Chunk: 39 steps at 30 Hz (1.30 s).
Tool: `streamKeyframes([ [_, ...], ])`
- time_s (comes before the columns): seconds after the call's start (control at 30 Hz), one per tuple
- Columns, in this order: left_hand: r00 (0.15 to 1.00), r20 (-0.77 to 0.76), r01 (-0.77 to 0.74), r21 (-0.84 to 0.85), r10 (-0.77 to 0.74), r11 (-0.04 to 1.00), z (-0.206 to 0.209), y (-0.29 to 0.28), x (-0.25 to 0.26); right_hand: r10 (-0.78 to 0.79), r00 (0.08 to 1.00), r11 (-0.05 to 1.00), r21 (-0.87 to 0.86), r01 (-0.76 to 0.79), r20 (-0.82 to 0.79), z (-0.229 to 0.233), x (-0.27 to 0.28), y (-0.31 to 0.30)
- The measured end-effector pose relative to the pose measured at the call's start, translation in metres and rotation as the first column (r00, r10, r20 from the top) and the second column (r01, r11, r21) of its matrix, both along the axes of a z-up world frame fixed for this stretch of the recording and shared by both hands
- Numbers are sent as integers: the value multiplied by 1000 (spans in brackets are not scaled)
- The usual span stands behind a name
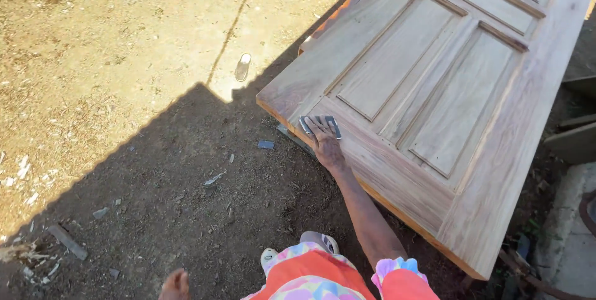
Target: Sanding the surface of a wooden door using a hand-held sanding block.
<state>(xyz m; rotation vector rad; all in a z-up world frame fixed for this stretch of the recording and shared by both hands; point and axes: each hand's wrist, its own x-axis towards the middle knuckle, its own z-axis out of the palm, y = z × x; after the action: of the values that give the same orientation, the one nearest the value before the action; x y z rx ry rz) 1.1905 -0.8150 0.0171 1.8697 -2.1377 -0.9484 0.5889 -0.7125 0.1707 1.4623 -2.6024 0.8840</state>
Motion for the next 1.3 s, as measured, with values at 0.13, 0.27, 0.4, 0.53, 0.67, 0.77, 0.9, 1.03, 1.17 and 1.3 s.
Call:
streamKeyframes([
  [0.13, 988, -59, 136, -134, -144, 982, 152, -69, -198, 62, 998, 984, -167, -56, 27, 47, 12, 7],
  [0.27, 823, -245, 342, -505, -512, 792, 222, -70, -341, 3, 998, 989, -144, -13, -70, 73, 13, -6],
  [0.4, 611, -210, 493, -654, -763, 574, 241, -67, -422, 31, 990, 991, -128, -49, -135, 73, 1, -41],
  [0.53, 489, -34, 673, -621, -872, 402, 229, -87, -476, 41, 995, 991, -126, -52, -86, 60, -27, -76],
  [0.67, 402, 80, 747, -604, -912, 276, 208, -112, -506, 165, 985, 974, -147, -170, -44, 43, -41, -85],
  [0.77, 312, 138, 772, -613, -940, 166, 192, -114, -520, 242, 969, 955, -189, -227, 56, 51, -47, -73],
  [0.9, 266, 186, 820, -559, -946, 120, 171, -117, -543, 274, 877, 962, -119, -247, 395, 59, -62, -50],
  [1.03, 252, 284, 875, -476, -925, 92, 160, -127, -556, 1, 964, 998, -58, 15, 265, 49, -73, -8],
  [1.17, 264, 153, 824, -548, -952, 140, 180, -134, -581, -360, 894, 918, -69, 390, 266, 61, -70, 68],
  [1.3, 149, 366, 955, -293, -919, 38, 176, -136, -608, -646, 763, 762, -39, 647, 23, 49, -68, 146],
])
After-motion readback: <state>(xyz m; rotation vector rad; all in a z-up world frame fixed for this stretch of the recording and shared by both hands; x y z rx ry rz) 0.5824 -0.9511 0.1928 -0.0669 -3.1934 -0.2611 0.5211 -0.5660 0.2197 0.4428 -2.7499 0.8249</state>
